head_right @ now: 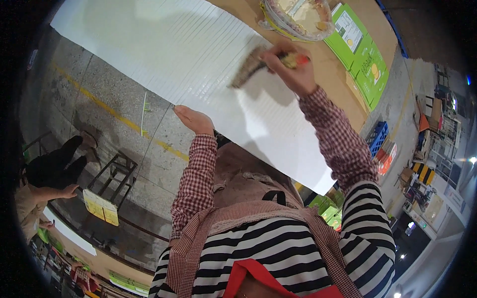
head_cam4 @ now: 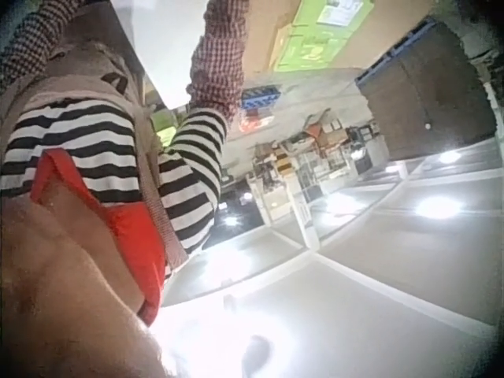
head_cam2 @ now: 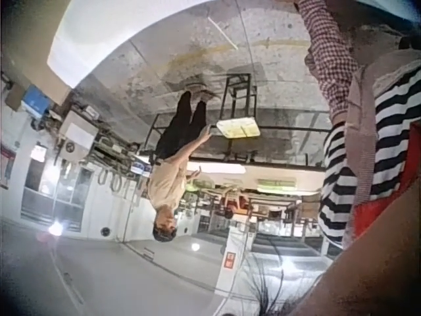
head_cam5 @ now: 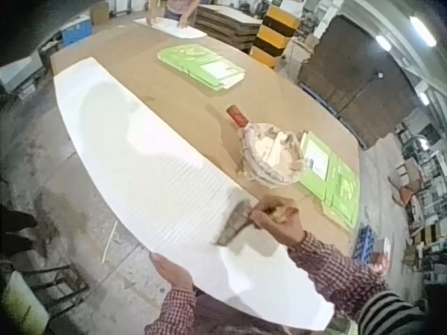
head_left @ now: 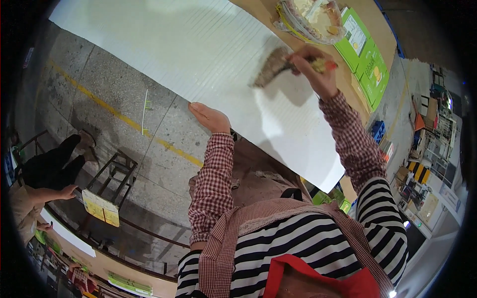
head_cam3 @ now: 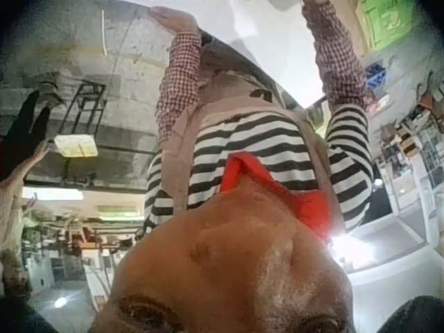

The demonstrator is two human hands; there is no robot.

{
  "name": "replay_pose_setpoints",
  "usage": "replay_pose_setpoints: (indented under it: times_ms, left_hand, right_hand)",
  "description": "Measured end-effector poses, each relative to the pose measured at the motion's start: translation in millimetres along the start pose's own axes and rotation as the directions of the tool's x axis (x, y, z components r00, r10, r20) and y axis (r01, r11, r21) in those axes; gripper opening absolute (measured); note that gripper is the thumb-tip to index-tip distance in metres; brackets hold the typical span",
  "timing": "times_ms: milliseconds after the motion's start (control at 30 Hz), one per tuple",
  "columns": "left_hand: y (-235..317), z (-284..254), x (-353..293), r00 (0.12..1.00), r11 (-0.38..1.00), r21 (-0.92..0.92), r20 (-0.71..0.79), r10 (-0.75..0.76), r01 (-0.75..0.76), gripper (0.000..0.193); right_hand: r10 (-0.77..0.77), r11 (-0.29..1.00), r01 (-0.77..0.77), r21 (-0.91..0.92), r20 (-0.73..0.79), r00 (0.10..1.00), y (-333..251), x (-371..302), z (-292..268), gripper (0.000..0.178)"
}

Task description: Applying glue or adhesive to a large sheet of white paper using a brush in a manufacturing setting.

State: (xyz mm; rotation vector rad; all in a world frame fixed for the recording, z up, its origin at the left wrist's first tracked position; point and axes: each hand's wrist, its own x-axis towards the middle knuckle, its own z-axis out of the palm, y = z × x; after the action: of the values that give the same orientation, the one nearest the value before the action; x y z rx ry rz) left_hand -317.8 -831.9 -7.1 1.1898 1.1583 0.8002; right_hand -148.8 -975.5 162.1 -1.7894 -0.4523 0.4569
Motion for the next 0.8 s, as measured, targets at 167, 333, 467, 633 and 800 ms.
replay_pose_setpoints:
  times_ms: [167, 333, 467, 633, 800]
  left_hand:
    - [1, 4, -2, 1.000, 0.999, -0.050, 0.002, 0.001, 0.000, 0.061]
    - [11, 0, -3, 1.000, 1.000, -0.026, 0.011, -0.004, 0.004, 0.059]
    - [5, 2, -3, 0.996, 0.999, -0.015, -0.085, 0.030, -0.032, 0.056]
    - [-4, 1, -1, 0.997, 0.998, -0.031, -0.041, 0.059, -0.061, 0.056]
    - [2, -1, -3, 0.997, 0.998, 0.008, -0.038, 0.061, -0.060, 0.057]
  right_hand:
    - [0.003, 1.000, -0.003, -0.002, -0.020, 1.000, 29, 12, 1, 0.014]
    - [0.141, 0.990, -0.140, -0.033, 0.028, 0.990, 28, -50, -41, 0.014]
    - [-0.009, 0.997, 0.005, 0.082, 0.049, 0.999, 12, -31, -29, 0.014]
    - [0.067, 0.998, -0.067, 0.009, 0.023, 0.998, 35, -13, -20, 0.013]
    - [0.156, 0.988, -0.156, 0.001, 0.030, 0.987, 36, -73, -62, 0.014]
